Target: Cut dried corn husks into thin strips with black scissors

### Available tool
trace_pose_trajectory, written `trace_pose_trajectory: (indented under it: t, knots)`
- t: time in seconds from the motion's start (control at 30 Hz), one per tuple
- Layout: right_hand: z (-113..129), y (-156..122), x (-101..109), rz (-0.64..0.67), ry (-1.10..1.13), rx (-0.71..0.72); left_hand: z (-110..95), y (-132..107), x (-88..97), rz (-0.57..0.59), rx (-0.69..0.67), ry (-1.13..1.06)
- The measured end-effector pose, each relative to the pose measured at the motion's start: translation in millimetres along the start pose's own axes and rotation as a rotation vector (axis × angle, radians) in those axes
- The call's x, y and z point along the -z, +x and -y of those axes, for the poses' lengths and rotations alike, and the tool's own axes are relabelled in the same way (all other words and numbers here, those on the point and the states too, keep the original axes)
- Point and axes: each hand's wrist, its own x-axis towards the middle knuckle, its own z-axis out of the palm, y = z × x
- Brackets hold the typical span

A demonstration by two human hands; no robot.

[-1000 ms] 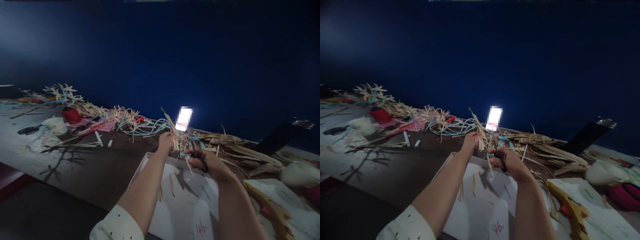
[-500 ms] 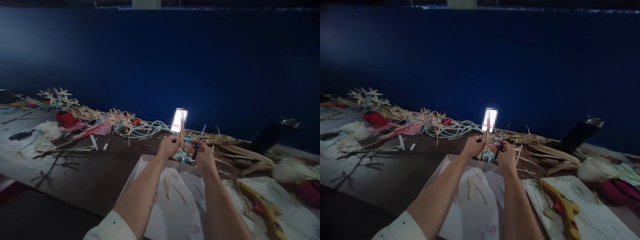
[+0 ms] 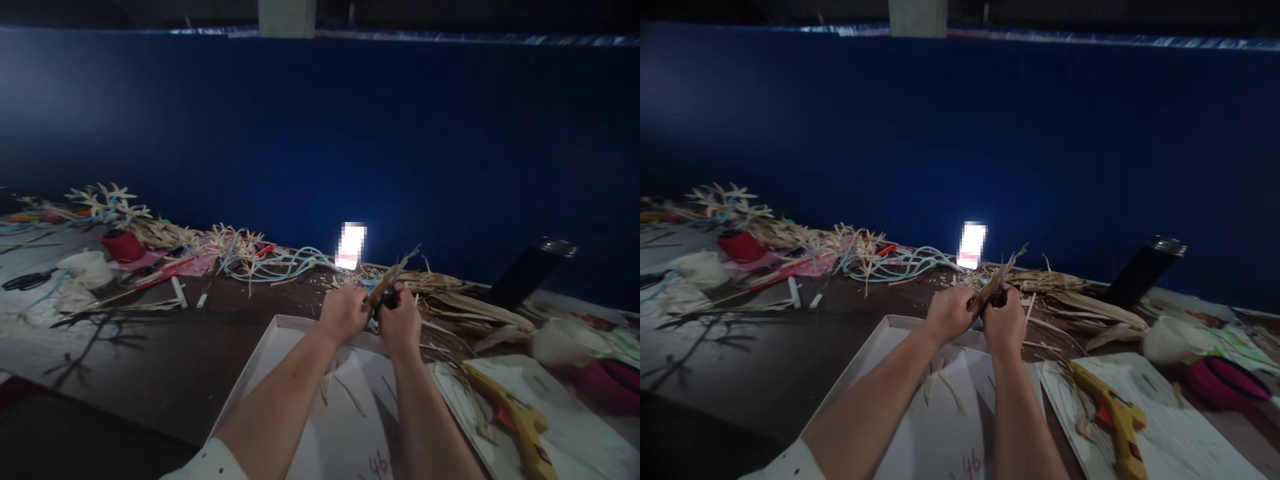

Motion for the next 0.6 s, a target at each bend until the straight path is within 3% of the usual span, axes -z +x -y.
trace_pose_trajectory:
  t: [0.1, 0.33, 0.6]
  knots:
    - [-2, 3, -1, 0.005, 0.082, -0.049, 2, 0, -4.7, -0.025, -0.015, -0.057]
    - [-9, 7, -10, 0.083, 0.619, -0.241, 19, 10, -16.0, 0.012, 0.143, -0.386]
    - [-10, 9, -10, 0.049, 0.719, -0.27, 20, 13, -14.5, 0.013, 0.26, -0.617]
